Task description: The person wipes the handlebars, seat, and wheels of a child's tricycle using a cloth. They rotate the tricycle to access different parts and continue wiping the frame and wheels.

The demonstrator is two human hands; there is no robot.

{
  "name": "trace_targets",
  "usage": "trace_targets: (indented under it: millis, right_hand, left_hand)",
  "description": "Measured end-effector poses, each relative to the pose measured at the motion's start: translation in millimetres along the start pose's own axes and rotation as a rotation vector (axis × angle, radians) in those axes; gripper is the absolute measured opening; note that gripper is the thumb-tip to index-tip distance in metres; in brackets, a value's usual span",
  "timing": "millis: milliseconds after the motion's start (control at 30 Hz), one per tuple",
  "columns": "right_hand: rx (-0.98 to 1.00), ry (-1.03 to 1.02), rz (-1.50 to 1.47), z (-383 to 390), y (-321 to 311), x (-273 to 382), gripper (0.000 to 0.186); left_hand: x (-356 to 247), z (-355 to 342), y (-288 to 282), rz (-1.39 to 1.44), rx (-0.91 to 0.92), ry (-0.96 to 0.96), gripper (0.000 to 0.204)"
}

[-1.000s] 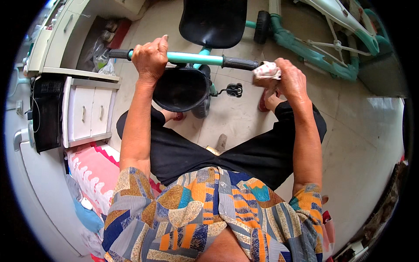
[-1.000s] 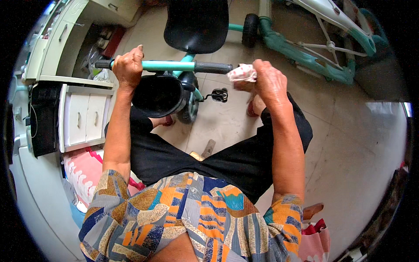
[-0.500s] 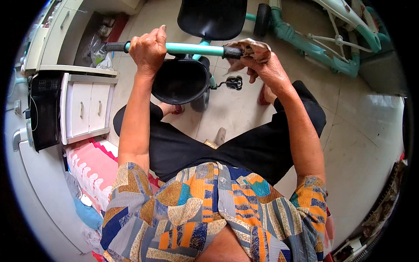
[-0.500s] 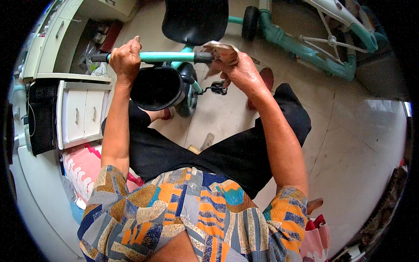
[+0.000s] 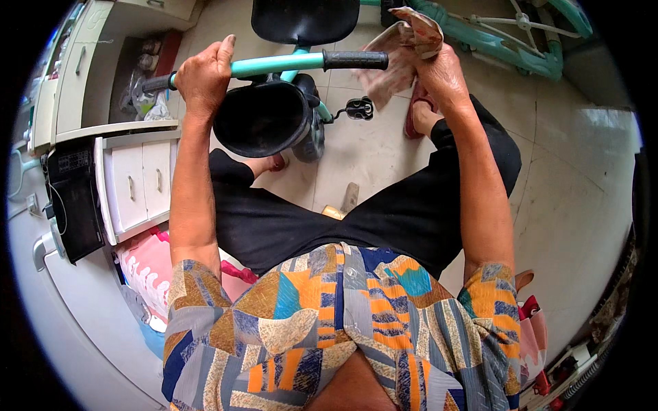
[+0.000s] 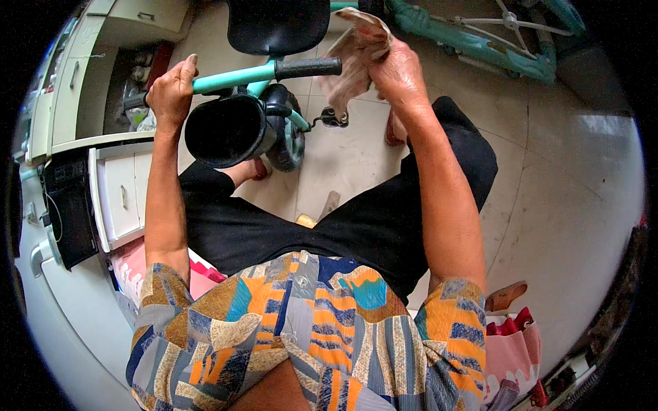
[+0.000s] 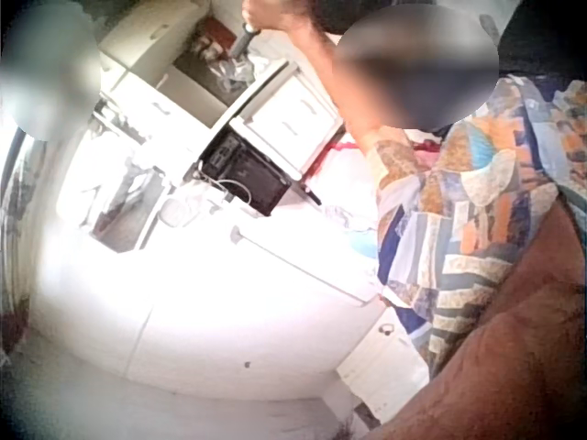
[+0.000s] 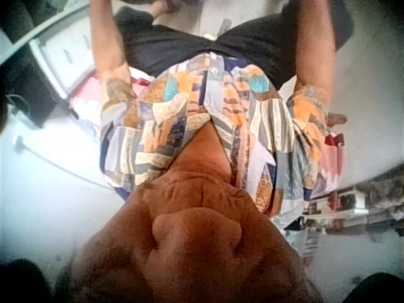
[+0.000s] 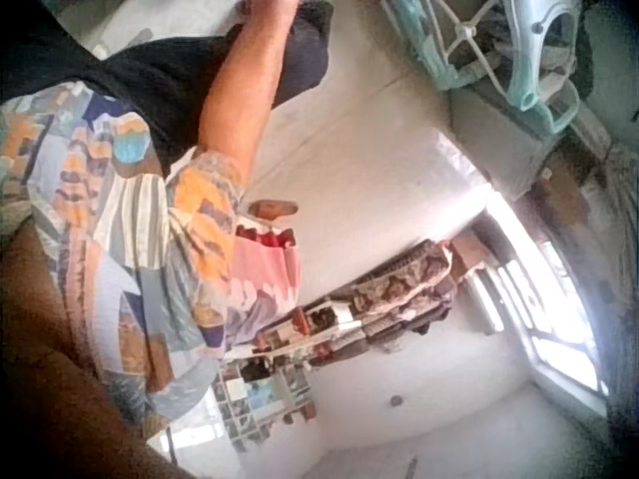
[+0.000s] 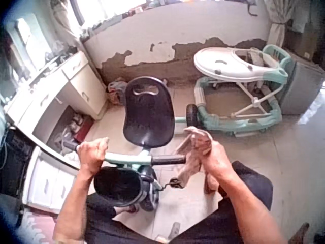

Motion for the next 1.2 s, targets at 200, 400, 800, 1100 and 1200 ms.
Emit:
trace_targets:
  millis: [200, 400, 800, 1100, 1200]
  right_hand:
    - [0.21, -0.077, 0.678, -3.8, 40.3, -73.7, 0.016]
    - [0.376, 0.073, 0.307, 23.5, 125.5, -162.8, 0.022]
    - [0.284, -0.218, 0.092, 35.9, 224.2, -116.2, 0.038]
    - [0.117, 0.06, -0.124, 31.3, 206.1, -167.0, 0.027]
    - [0.141, -0.295, -0.206, 19.3, 201.6, -103.8, 0.024]
  left_hand:
    - [7.0, -18.5, 12.1, 0.176, 0.15, -0.059, 0.062]
    - [8.5, -18.9, 20.5, -0.002, 0.203, -0.193, 0.06]
    - [2.7, -14.1, 3.2, 0.004, -0.02, -0.176, 0.052]
    - [4.1, -13.0, 3.3, 0.005, -0.012, -0.197, 0.047]
    - [3.1, -14.5, 6.4, 0.008, 0.023, -0.192, 0.046]
Point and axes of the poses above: each hand's wrist, its own z-axis away from the middle knuckle, its own y-axis out of the palm, x = y × z, the point moved 10 cm from there along -z, towards the middle knuckle, and after that the axes turned 14 degrees about -z, right-handed, at the moved point
